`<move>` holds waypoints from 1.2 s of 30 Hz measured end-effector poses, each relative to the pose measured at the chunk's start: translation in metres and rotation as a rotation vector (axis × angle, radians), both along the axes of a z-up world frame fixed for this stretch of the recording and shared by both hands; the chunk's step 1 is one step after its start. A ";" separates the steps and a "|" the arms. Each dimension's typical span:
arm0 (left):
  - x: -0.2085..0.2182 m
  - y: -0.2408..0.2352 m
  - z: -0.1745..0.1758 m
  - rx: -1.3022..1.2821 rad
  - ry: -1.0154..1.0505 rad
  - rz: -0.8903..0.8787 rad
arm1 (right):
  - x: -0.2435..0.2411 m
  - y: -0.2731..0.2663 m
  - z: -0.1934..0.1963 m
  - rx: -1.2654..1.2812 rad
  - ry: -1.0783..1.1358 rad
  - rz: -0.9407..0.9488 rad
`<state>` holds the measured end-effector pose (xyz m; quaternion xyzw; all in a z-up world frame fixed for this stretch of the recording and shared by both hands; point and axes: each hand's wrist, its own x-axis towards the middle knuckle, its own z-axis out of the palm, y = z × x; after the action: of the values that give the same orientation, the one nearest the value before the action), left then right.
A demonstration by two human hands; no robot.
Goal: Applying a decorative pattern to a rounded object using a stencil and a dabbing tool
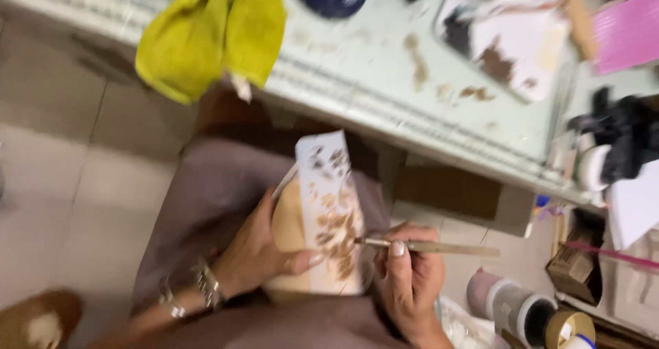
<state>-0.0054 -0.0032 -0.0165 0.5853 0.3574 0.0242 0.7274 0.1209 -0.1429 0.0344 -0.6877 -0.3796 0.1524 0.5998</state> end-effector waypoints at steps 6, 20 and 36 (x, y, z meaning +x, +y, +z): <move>0.002 0.002 0.007 -0.239 0.072 0.087 | 0.050 0.004 -0.001 0.200 -0.029 -0.210; 0.013 0.009 -0.005 -0.225 0.215 0.081 | 0.230 0.057 0.003 -0.199 -0.554 -0.337; 0.013 0.011 0.014 -0.380 -0.041 0.132 | 0.244 0.059 -0.017 -0.385 -0.855 -0.321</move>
<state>0.0072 0.0077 -0.0023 0.4120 0.3781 0.0159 0.8288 0.3647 -0.0835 0.0171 -0.8368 -0.4461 -0.1700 0.2682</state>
